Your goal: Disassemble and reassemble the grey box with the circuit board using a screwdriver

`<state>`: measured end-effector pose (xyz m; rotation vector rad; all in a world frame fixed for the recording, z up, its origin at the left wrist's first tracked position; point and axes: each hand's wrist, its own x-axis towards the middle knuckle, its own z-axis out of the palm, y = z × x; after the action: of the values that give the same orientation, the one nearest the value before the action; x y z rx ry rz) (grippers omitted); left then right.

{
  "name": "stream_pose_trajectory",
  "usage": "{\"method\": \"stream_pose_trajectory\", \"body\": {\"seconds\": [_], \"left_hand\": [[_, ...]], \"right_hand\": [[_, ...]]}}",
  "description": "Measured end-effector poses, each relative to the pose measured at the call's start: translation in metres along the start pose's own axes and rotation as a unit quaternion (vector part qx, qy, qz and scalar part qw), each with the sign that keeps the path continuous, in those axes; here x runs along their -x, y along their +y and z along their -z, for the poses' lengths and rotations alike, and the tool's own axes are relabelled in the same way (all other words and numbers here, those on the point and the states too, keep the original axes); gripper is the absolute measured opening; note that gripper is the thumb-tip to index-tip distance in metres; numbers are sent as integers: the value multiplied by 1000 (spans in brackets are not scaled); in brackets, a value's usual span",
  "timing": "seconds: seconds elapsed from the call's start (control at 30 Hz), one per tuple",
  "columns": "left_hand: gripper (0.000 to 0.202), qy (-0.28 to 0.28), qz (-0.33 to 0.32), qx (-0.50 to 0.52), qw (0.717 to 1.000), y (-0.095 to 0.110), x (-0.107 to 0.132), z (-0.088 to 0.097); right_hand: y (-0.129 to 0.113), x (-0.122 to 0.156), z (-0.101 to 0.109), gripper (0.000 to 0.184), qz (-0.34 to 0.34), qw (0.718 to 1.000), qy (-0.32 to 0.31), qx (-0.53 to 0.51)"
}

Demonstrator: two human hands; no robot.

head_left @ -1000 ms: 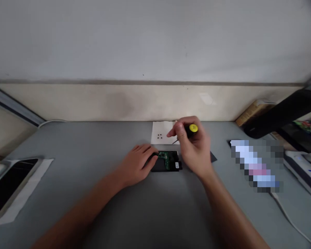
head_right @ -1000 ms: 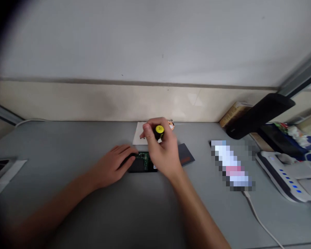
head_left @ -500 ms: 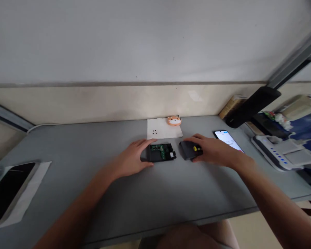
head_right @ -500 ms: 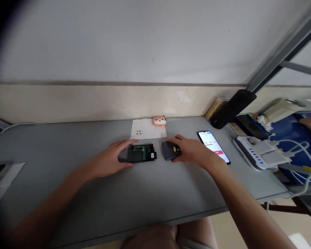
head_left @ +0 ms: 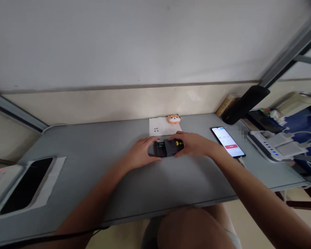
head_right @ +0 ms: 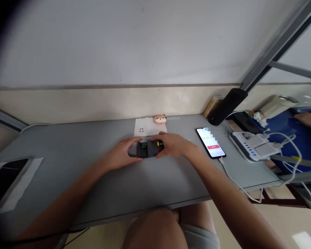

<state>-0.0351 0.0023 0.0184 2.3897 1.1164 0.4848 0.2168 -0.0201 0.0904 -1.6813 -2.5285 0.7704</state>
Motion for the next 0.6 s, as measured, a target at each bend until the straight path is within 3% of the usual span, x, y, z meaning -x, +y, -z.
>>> {"method": "stream_pose_trajectory", "body": {"seconds": [0.27, 0.37, 0.43, 0.5, 0.6], "left_hand": [[93, -8, 11, -40, 999, -4, -2, -10], [87, -10, 3, -31, 999, -3, -2, -7], [75, -9, -14, -27, 999, -1, -3, -5], [65, -1, -26, -25, 999, 1, -3, -5], [58, 6, -25, -31, 999, 6, -3, -5]], "right_hand": [[-14, -4, -28, 66, 35, 997, 61, 36], [-12, -6, -31, 59, 64, 995, 71, -1], [-9, -6, -29, 40, 104, 985, 120, -73], [-7, -8, -23, 25, 126, 950, 234, -166], [-3, -14, -11, 37, 69, 848, 426, -308]]}}
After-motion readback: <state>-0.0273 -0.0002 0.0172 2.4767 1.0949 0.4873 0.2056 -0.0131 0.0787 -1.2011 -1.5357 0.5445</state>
